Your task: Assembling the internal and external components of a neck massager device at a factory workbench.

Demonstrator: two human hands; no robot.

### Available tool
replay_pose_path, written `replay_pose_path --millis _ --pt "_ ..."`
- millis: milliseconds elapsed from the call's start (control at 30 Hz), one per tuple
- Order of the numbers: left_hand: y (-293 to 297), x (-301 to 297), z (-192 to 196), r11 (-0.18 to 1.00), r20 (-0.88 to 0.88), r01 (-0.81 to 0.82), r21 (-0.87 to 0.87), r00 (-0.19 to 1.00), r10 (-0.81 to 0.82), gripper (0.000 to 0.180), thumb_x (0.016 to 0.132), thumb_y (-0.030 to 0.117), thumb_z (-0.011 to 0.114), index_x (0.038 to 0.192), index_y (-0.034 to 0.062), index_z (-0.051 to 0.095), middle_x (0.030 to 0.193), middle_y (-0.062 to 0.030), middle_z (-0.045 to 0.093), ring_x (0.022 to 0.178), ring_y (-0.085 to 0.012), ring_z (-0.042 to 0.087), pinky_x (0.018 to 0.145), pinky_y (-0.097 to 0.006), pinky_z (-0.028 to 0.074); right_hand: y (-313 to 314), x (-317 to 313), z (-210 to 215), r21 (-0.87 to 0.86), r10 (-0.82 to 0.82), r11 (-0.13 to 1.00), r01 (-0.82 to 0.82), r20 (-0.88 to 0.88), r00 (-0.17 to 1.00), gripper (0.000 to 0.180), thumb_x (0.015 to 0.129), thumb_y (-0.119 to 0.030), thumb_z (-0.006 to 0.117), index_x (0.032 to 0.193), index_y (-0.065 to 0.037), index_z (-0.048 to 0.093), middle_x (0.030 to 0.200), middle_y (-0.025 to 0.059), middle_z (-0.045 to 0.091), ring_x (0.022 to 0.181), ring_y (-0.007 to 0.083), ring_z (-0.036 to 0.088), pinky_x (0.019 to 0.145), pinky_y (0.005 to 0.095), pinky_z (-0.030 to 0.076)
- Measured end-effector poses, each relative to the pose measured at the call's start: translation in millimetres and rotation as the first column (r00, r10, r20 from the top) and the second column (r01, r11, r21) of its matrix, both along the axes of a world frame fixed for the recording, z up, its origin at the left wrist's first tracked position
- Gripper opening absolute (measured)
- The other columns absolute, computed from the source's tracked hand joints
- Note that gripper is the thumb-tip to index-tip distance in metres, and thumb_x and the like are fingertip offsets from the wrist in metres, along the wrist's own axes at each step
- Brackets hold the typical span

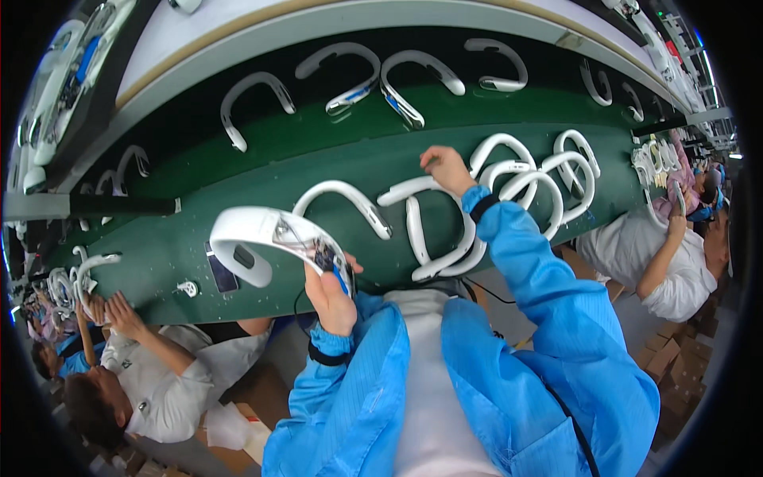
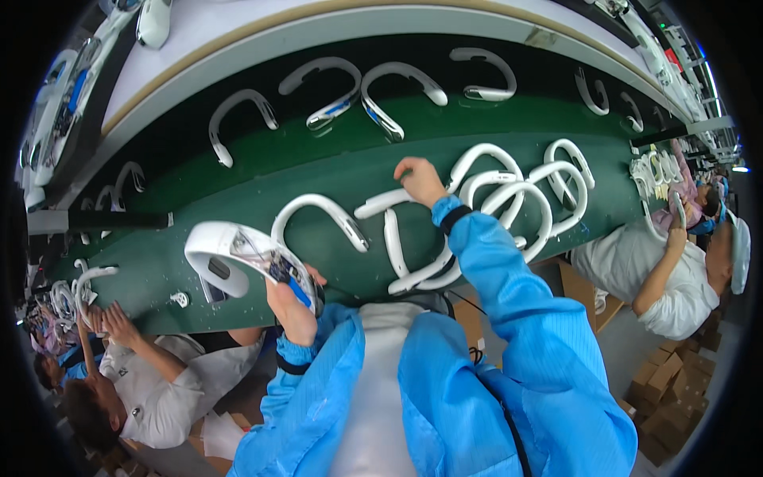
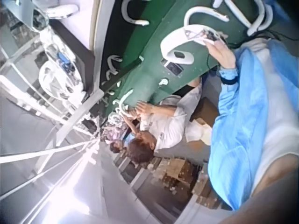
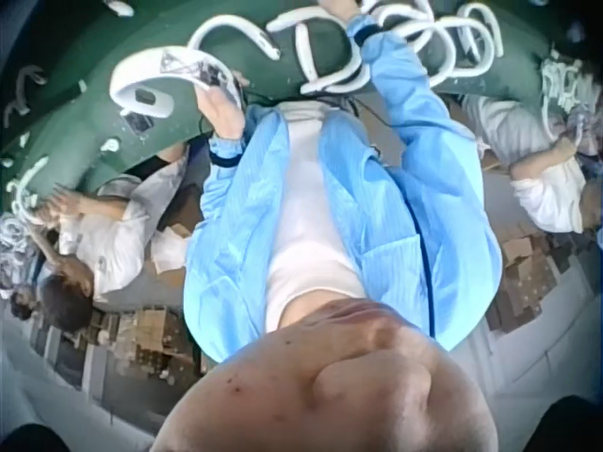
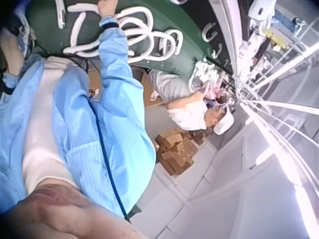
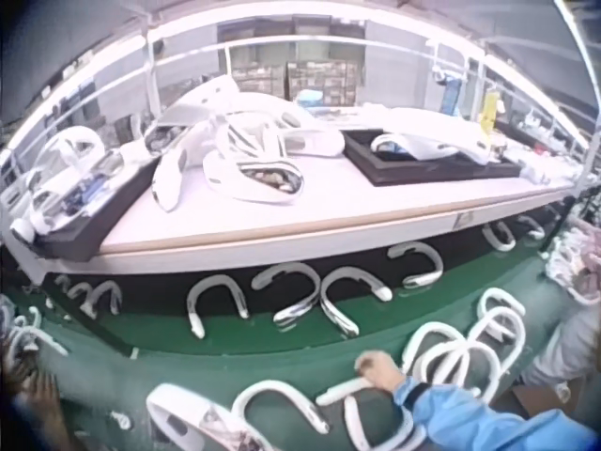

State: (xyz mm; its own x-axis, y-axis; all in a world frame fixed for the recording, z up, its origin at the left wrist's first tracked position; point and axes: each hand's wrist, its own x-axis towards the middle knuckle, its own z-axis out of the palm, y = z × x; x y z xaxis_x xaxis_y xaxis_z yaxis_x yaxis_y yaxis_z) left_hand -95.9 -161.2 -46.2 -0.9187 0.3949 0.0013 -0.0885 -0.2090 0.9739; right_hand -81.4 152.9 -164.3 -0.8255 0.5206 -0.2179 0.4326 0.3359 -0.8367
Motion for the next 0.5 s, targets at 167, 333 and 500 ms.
replay_pose_path --millis 167,333,500 --pt "8 0 -1 0.997 0.041 0.003 -0.073 0.999 0.000 0.057 0.091 0.046 0.038 0.114 -0.0066 0.040 0.084 -0.0118 0.055 0.071 -0.0171 0.055 0.064 -0.029 0.046 73 -85 -24 0.391 -0.170 0.911 0.130 0.069 0.983 0.049 0.067 -0.020 0.067 0.112 -0.008 0.051 0.107 0.0161 0.056 0.103 0.0354 0.051 0.088 0.0412 0.042" --pt "15 2 12 0.986 0.134 -0.119 -0.121 0.982 0.135 0.067 0.087 0.057 0.042 0.112 -0.0055 0.041 0.084 -0.0116 0.056 0.070 -0.0176 0.055 0.062 -0.029 0.045 94 -128 -44 0.478 -0.117 0.875 -0.077 0.363 0.924 0.052 0.068 -0.025 0.068 0.113 -0.008 0.049 0.111 0.0153 0.055 0.105 0.0346 0.051 0.088 0.0432 0.044" --pt "26 -3 9 0.945 0.200 -0.240 -0.225 0.937 0.285 0.075 0.080 0.068 0.042 0.103 -0.0034 0.045 0.076 -0.0124 0.057 0.064 -0.0180 0.056 0.057 -0.028 0.044 100 -151 -44 0.394 -0.147 0.917 0.055 0.208 0.967 0.036 0.069 -0.024 0.061 0.099 -0.004 0.055 0.095 0.0230 0.061 0.087 0.0381 0.059 0.078 0.0452 0.048"
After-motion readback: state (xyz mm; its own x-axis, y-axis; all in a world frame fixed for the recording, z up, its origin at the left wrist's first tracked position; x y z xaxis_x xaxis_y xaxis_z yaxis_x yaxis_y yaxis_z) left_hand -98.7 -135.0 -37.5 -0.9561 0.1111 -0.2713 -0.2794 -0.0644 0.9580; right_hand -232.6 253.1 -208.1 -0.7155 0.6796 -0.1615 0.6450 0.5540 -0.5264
